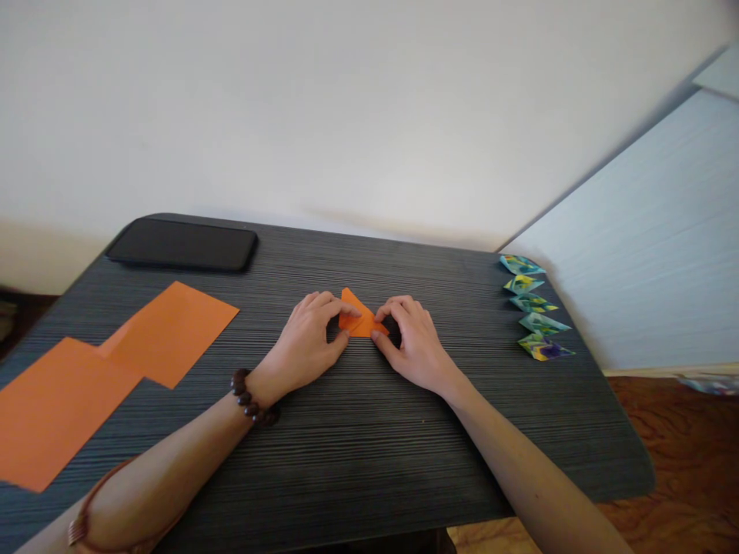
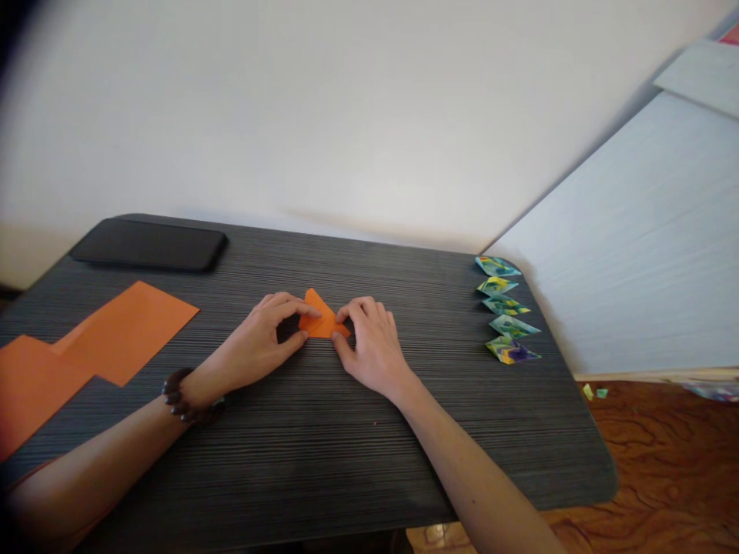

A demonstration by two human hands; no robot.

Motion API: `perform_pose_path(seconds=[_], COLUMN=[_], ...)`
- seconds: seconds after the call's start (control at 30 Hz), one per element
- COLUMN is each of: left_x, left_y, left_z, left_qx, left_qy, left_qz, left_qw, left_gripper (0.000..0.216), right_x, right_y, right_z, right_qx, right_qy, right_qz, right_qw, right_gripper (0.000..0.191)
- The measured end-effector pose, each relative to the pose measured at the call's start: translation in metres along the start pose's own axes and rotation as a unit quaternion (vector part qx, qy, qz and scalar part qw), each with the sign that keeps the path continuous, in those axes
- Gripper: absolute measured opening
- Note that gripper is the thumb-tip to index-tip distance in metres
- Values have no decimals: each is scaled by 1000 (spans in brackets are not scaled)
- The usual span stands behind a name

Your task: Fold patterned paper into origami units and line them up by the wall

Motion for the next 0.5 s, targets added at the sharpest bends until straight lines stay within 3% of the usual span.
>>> perform_pose_path(seconds=[0.5], left_x=[3], left_y=[3], left_z=[3], left_qx=[-42], left_qy=[-3], left_qz=[-10], left_qw=[999], left_gripper=[23], right_x=[1], right_y=[-1], right_z=[0], right_qx=[-8], right_qy=[1], right_qz=[3], right_qw=[1000], right_gripper=[15])
Point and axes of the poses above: each hand's wrist, its own z-axis away from the middle knuckle, its own y-axis out of the palm, x = y × z, the point moved 9 cm from there along -z, towards the middle knuckle, and after that the axes turned 11 degrees about -y, right-handed, at the moved point
